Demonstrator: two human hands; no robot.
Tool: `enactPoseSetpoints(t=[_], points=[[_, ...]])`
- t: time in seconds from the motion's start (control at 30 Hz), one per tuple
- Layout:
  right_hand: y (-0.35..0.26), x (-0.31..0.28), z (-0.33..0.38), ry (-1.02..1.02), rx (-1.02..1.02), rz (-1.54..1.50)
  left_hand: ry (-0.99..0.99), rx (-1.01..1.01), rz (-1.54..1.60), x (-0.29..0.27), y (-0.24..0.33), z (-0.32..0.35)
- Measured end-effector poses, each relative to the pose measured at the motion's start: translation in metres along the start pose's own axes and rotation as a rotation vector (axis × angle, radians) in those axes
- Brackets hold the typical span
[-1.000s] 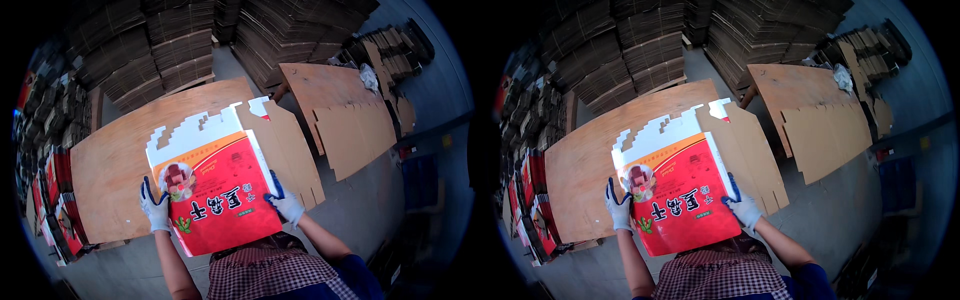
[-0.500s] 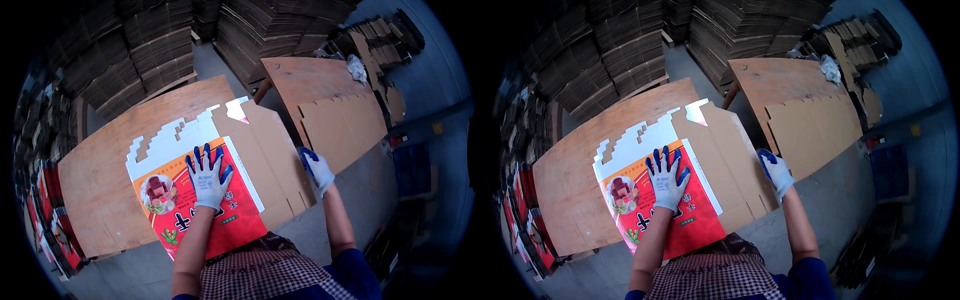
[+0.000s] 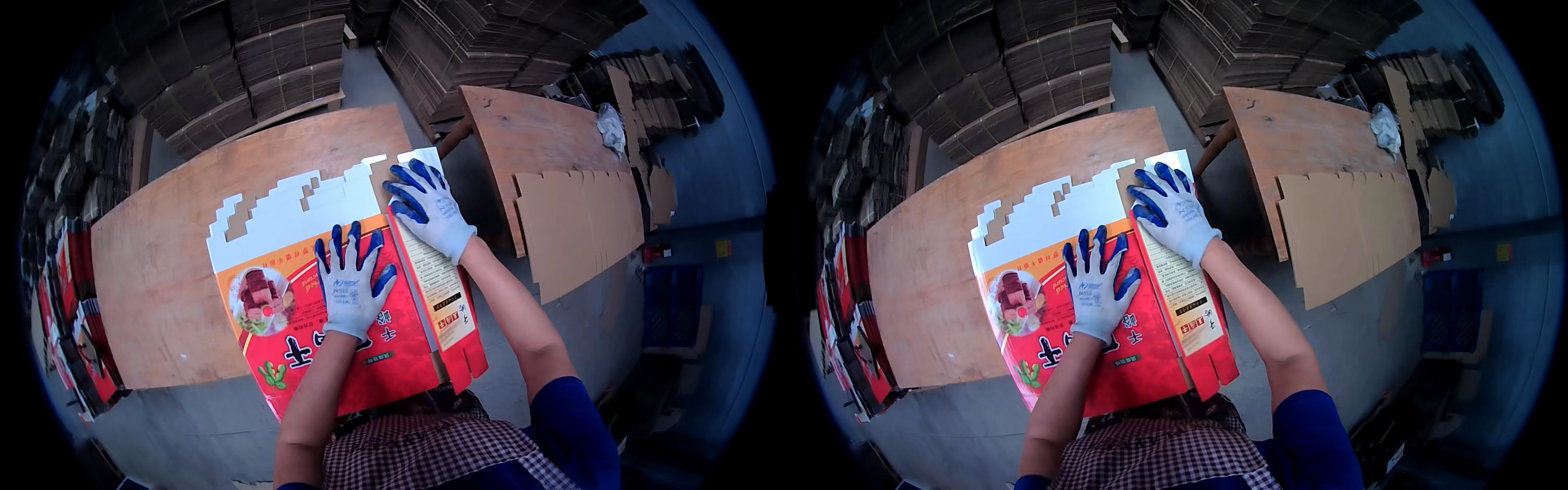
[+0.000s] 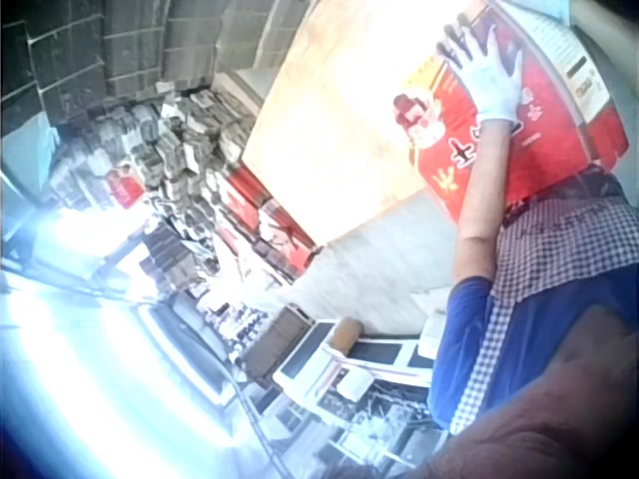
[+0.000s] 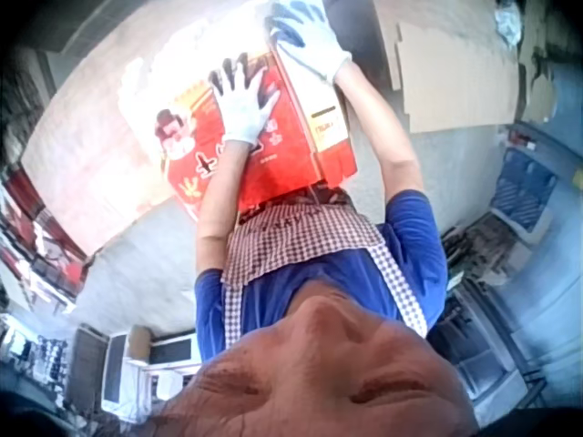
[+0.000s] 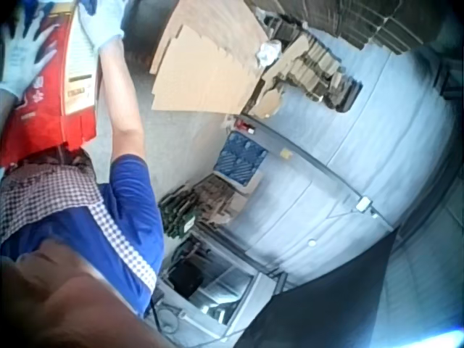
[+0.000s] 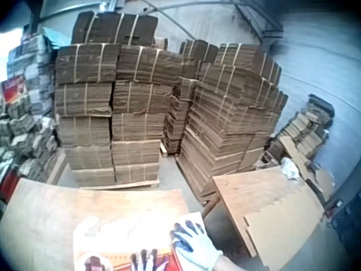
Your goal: The person applies glue to a flat cardboard sheet, then repeatedly folds and assembles red printed cardboard boxes on a wooden table. The person stacks the assembled boxes and continues the process with additional sheets.
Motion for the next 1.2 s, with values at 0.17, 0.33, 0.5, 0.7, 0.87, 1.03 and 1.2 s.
enactPoseSetpoints(t=[0.17, 0.33, 0.5, 0.7, 0.87, 1.03, 1.2], points=[[-0.006, 0.006, -0.005, -0.066, -0.015, 0.139, 0.004, -0.015, -0.014, 0.000, -0.003, 0.002], [-0.003, 0.007, -0.004, -0.061, -0.040, 0.127, -0.004, -0.017, -0.014, -0.001, -0.002, 0.001], [-0.002, 0.008, -0.004, -0.081, -0.039, 0.143, -0.002, -0.021, -0.008, -0.001, -0.003, 0.001], [-0.030, 0.024, 0.003, -0.001, 0.155, 0.258, -0.004, -0.024, -0.025, 0.001, -0.002, -0.002], [-0.028, 0.029, 0.006, 0.050, 0.178, 0.192, 0.086, -0.014, -0.038, 0.000, -0.005, -0.007], [-0.006, 0.022, 0.001, 0.091, -0.001, 0.035, 0.317, -0.031, -0.011, 0.004, -0.035, -0.056], [-0.006, 0.018, -0.005, 0.099, -0.061, 0.003, 0.327, -0.032, -0.019, 0.012, -0.059, -0.107]])
Point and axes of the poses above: each hand's wrist, its own z-axis away from the middle knuckle, its own x-axis out of the palm, y = z × x, the point moved 3 cm from there along -z, towards the middle knuckle, and after that the axes turned 14 degrees about x, right-handed, at the moved point
